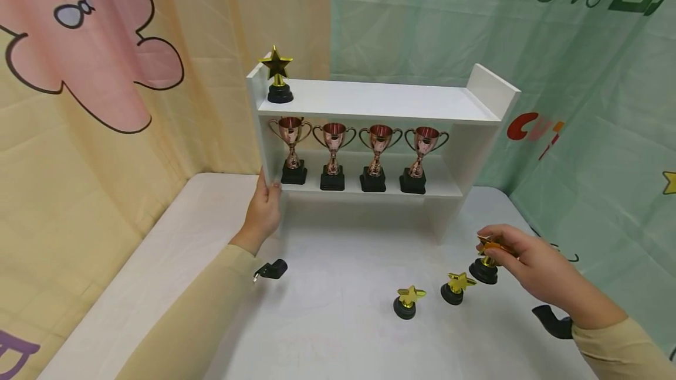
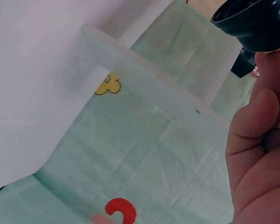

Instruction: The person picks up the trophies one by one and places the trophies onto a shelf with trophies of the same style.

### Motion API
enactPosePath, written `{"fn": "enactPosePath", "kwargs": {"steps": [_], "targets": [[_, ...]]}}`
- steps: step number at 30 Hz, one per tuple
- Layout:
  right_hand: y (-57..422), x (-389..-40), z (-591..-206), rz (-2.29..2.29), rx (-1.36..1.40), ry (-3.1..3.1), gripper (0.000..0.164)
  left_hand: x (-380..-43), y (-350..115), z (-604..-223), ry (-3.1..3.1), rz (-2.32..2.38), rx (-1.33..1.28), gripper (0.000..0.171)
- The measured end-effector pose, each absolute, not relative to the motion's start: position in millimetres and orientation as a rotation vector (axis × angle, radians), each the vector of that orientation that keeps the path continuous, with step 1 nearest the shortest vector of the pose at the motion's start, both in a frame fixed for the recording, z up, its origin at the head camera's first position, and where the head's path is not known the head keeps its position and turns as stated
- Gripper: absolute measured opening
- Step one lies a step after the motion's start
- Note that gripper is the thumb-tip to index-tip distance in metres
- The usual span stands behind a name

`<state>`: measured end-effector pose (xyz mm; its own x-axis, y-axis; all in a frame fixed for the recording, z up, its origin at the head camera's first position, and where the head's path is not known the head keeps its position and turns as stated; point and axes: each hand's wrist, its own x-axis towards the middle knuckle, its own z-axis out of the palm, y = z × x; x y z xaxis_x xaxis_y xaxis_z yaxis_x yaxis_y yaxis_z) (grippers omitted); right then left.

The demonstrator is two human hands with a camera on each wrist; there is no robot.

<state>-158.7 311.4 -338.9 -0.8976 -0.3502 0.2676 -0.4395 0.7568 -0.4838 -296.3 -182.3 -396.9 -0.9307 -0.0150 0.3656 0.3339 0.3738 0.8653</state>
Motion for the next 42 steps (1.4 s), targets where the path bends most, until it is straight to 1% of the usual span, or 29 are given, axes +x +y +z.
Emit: {"fn": "enactPosePath", "kwargs": {"steps": [3, 9, 11, 15, 17, 22, 27, 34, 42], "targets": [[304.3, -161.2, -333.8, 0.829, 0.680, -2.740, 0.033, -297.2, -182.4, -397.7, -2.326, -1.577, -0.276, 0.061], [288.6, -165.8, -319.0, 0.812, 0.722, -2.718, 0.029, -298.1, -182.7, -398.8, -2.323, -1.576, -0.271, 0.061], [283.0, -167.5, -312.4, 0.785, 0.710, -2.750, 0.031, -297.9, -182.8, -398.7, -2.326, -1.571, -0.270, 0.061], [271.3, -171.7, -299.3, 0.744, 0.724, -2.793, 0.041, -297.9, -182.7, -399.0, -2.329, -1.555, -0.263, 0.061], [264.3, -174.6, -292.8, 0.745, 0.752, -2.796, 0.042, -297.8, -182.3, -398.7, -2.321, -1.556, -0.263, 0.060], [247.8, -183.4, -280.1, 0.752, 0.834, -2.753, 0.040, -297.2, -182.3, -398.6, -2.314, -1.558, -0.257, 0.060], [233.9, -190.8, -269.5, 0.752, 0.836, -2.745, 0.042, -297.0, -182.0, -398.4, -2.309, -1.564, -0.258, 0.060], [216.8, -200.5, -255.7, 0.789, 0.851, -2.740, 0.037, -297.0, -182.3, -399.7, -2.304, -1.560, -0.276, 0.061], [204.8, -210.9, -243.5, 0.829, 0.854, -2.703, 0.047, -296.9, -181.8, -399.7, -2.296, -1.561, -0.285, 0.060]]}}
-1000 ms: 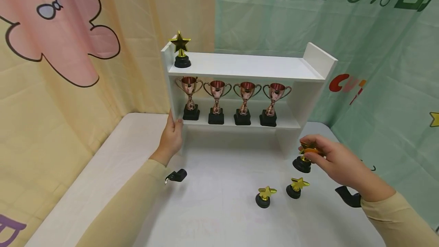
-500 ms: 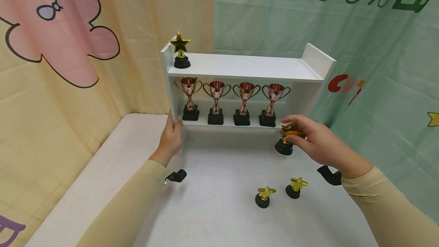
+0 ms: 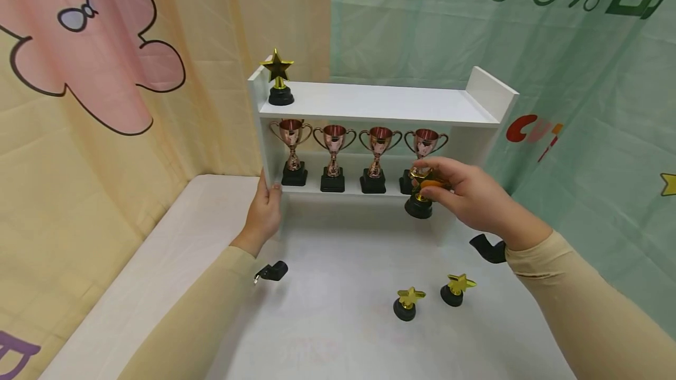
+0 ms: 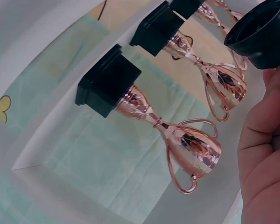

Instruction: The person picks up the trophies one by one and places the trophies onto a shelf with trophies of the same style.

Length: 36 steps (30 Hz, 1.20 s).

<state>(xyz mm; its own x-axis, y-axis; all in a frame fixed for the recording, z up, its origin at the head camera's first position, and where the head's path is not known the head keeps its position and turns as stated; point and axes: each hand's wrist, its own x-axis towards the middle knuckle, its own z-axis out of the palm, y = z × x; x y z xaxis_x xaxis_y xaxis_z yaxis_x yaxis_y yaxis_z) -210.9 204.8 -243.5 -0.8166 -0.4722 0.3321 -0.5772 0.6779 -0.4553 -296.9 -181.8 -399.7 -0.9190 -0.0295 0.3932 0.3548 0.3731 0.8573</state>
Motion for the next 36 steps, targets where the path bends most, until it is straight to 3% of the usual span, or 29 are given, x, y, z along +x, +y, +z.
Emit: {"fn": "enactPosePath", "kwargs": {"steps": [24, 36], "targets": [[160.4, -232.7, -208.1, 0.776, 0.869, -2.631, 0.049, -298.1, -181.3, -399.8, -2.292, -1.564, -0.269, 0.060], [147.6, -238.9, -197.3, 0.781, 0.854, -2.581, 0.059, -296.6, -181.4, -399.5, -2.309, -1.566, -0.254, 0.060]]}}
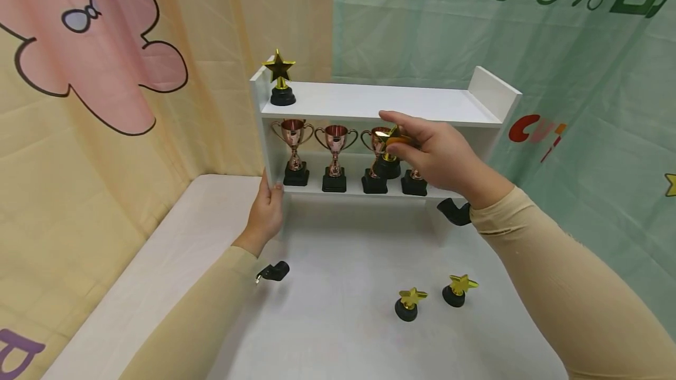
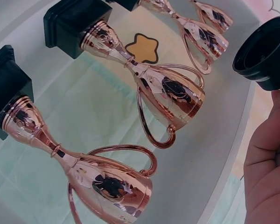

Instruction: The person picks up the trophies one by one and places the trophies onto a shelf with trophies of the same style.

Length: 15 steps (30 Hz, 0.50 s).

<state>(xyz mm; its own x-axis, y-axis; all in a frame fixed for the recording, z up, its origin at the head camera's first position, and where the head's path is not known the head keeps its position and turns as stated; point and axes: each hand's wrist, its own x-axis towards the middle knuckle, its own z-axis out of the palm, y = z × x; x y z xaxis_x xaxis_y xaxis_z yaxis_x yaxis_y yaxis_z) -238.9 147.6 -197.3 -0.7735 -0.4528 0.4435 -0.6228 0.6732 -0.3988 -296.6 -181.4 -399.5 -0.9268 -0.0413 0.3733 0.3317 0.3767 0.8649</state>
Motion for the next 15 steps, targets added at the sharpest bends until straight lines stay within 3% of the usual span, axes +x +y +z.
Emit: {"fn": "enactPosePath", "kwargs": {"steps": [15], "targets": [[136.5, -247.6, -185.3, 0.840, 0.875, -2.467, 0.061, -297.7, -182.2, -400.8, -2.291, -1.556, -0.278, 0.060]]}}
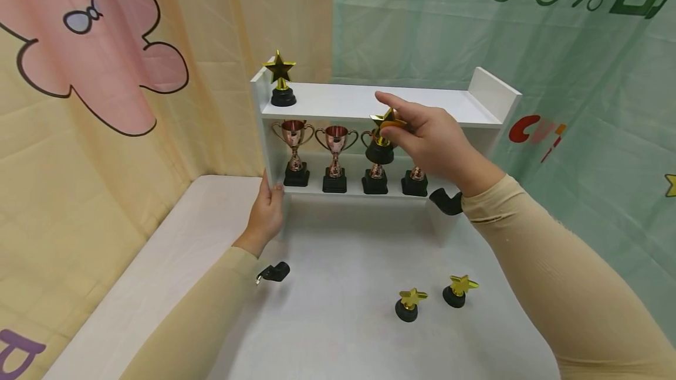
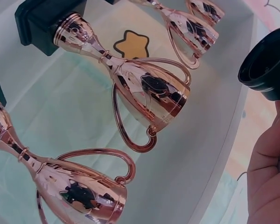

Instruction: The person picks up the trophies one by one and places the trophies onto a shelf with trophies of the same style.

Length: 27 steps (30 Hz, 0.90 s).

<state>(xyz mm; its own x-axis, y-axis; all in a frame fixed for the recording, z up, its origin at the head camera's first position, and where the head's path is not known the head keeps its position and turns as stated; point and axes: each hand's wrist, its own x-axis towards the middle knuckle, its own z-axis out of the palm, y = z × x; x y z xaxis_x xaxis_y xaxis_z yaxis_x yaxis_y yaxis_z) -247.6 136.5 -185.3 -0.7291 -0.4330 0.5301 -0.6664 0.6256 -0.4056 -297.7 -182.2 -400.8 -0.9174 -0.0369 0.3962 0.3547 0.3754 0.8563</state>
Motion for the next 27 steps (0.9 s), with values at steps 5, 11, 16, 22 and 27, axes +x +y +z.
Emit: {"fn": "enactPosePath", "kwargs": {"steps": [5, 11, 16, 22, 27], "targets": [[131.0, -252.9, -179.4, 0.845, 0.846, -2.443, 0.061, -298.7, -181.6, -401.5, -2.285, -1.566, -0.272, 0.060], [121.0, -260.9, -172.7, 0.909, 0.843, -2.416, 0.060, -299.3, -181.0, -402.2, -2.281, -1.563, -0.262, 0.059], [113.2, -267.7, -168.8, 0.935, 0.839, -2.412, 0.059, -298.0, -181.3, -401.6, -2.291, -1.563, -0.253, 0.060], [106.6, -272.6, -161.6, 0.961, 0.842, -2.394, 0.057, -297.3, -182.0, -402.0, -2.296, -1.569, -0.274, 0.060], [102.8, -273.3, -157.1, 1.049, 0.835, -2.387, 0.056, -298.5, -182.2, -402.8, -2.289, -1.574, -0.275, 0.060]]}}
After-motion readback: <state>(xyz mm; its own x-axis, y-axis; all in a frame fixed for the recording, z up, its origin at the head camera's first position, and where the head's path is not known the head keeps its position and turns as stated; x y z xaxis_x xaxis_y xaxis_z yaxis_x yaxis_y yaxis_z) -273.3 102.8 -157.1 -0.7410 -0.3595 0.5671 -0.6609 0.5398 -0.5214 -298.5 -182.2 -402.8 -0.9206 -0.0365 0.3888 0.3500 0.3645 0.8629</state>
